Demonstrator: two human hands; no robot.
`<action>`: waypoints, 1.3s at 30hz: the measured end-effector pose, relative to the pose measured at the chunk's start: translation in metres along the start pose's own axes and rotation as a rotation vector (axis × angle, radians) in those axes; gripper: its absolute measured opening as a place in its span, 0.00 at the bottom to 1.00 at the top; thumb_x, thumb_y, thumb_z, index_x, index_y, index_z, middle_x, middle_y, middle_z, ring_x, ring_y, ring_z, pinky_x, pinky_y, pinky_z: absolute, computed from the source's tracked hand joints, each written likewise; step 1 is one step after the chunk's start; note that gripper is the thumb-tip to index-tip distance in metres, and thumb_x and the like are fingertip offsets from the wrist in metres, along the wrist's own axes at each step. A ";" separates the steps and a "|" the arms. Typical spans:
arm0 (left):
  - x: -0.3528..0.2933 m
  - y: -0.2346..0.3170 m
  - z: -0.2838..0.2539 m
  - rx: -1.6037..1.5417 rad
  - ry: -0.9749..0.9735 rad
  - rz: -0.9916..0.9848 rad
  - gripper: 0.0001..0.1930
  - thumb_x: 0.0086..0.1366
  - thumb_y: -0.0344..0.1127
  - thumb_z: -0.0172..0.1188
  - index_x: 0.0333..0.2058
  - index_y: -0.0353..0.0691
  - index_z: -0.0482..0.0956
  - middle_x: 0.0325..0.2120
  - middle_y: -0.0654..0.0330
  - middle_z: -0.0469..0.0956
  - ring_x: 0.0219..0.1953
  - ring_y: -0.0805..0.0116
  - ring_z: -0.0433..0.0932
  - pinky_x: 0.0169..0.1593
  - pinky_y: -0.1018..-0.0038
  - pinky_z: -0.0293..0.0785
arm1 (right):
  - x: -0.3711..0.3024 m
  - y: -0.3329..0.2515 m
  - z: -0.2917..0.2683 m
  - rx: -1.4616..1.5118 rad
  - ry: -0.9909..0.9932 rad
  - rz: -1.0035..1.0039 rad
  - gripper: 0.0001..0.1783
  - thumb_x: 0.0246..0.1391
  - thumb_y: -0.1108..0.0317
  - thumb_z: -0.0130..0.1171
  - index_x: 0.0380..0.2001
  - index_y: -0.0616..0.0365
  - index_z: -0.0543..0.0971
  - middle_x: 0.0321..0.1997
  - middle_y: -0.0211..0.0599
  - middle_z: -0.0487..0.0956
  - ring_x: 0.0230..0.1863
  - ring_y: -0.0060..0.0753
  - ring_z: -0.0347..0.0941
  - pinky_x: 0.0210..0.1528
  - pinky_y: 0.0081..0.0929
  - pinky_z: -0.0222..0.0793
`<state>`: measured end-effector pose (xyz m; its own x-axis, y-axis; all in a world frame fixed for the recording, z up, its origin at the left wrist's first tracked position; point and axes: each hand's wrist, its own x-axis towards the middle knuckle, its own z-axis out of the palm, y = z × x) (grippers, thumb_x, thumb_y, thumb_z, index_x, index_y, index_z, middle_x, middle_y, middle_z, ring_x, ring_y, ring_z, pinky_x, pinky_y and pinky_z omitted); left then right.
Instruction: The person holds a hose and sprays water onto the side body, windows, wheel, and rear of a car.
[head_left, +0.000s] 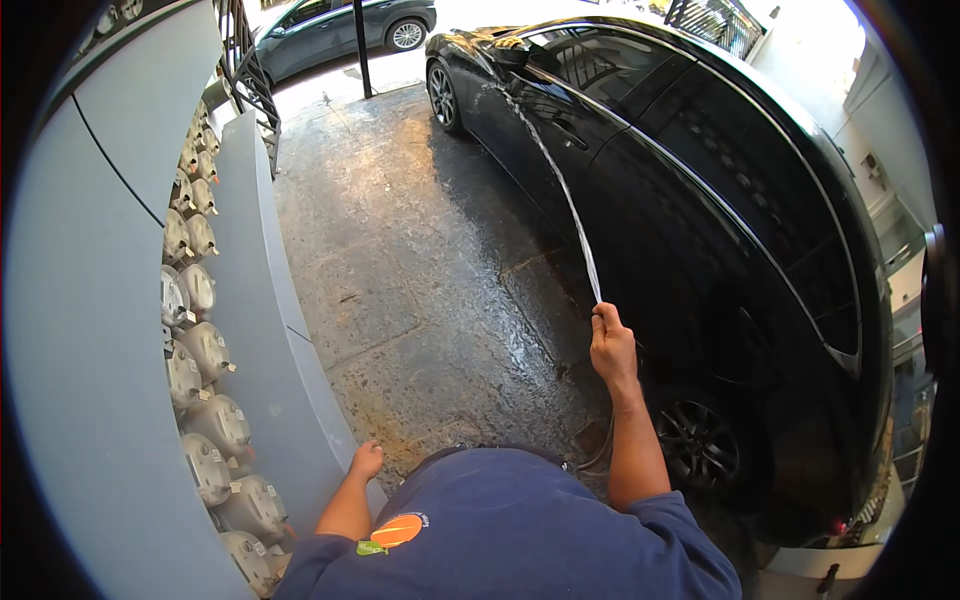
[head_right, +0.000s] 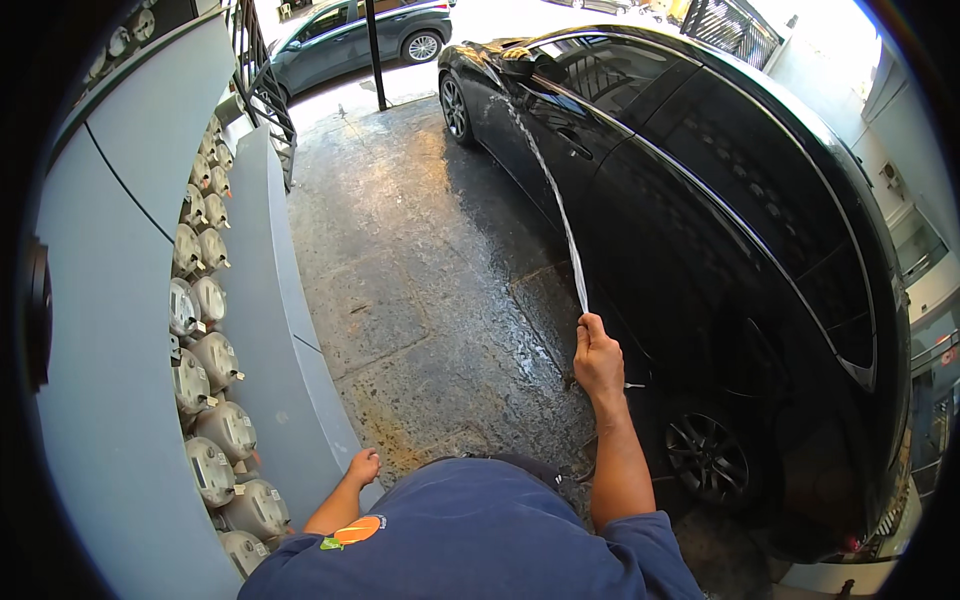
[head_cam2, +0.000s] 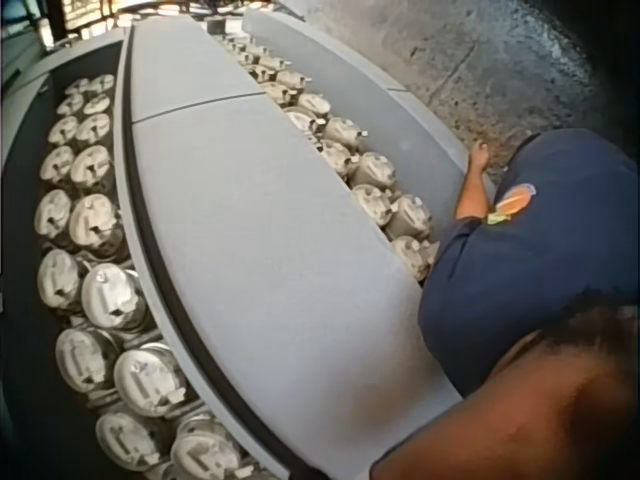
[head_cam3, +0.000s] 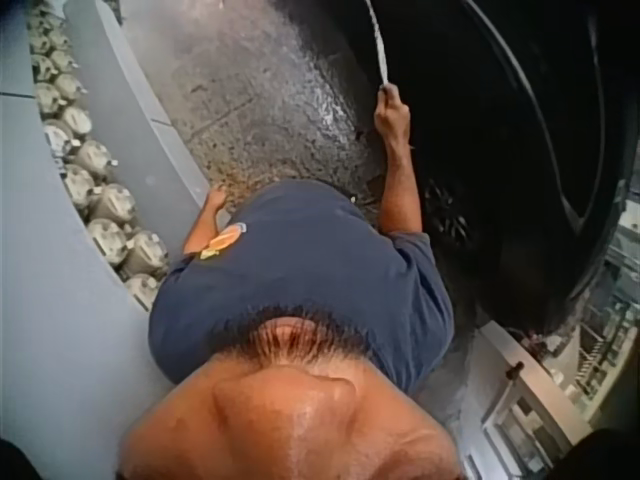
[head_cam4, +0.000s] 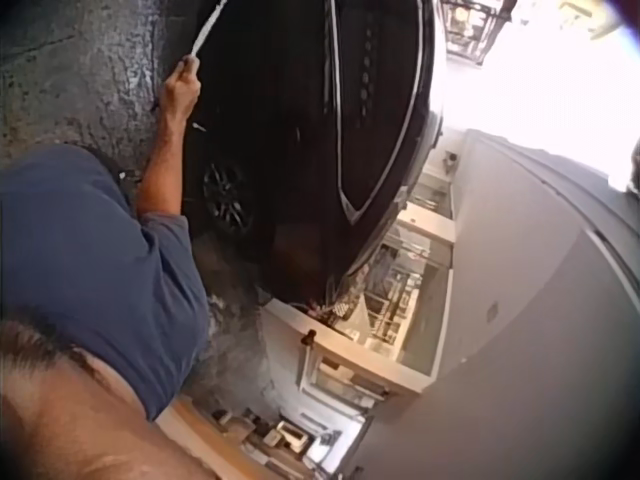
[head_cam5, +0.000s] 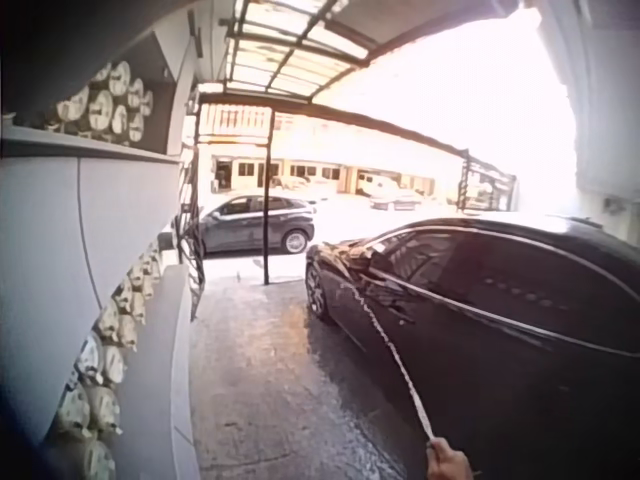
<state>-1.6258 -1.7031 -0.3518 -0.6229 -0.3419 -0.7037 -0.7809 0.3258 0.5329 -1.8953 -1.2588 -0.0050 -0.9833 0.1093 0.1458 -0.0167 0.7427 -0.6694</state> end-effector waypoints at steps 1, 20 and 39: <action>0.000 0.001 0.002 0.003 -0.006 0.001 0.24 0.69 0.43 0.52 0.60 0.39 0.75 0.58 0.42 0.76 0.62 0.45 0.73 0.65 0.60 0.67 | 0.001 0.003 -0.003 -0.005 0.017 0.012 0.09 0.68 0.60 0.52 0.46 0.48 0.76 0.28 0.52 0.82 0.37 0.62 0.81 0.36 0.49 0.74; 0.004 0.012 0.028 0.114 -0.066 0.023 0.24 0.69 0.43 0.52 0.60 0.38 0.75 0.57 0.42 0.76 0.62 0.46 0.73 0.65 0.60 0.67 | -0.039 0.050 -0.062 -0.040 0.152 0.138 0.08 0.68 0.61 0.53 0.46 0.49 0.76 0.28 0.51 0.82 0.34 0.60 0.81 0.34 0.47 0.73; -0.074 0.015 0.112 0.159 -0.092 0.120 0.24 0.69 0.43 0.52 0.59 0.38 0.76 0.56 0.40 0.77 0.61 0.45 0.74 0.65 0.59 0.68 | -0.130 0.097 -0.117 0.122 0.014 0.069 0.07 0.67 0.62 0.53 0.45 0.49 0.76 0.27 0.50 0.81 0.34 0.59 0.81 0.35 0.48 0.73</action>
<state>-1.5863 -1.5746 -0.3444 -0.6984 -0.2127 -0.6834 -0.6795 0.4971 0.5396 -1.7474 -1.1237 -0.0037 -0.9803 0.1671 0.1054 0.0285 0.6474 -0.7616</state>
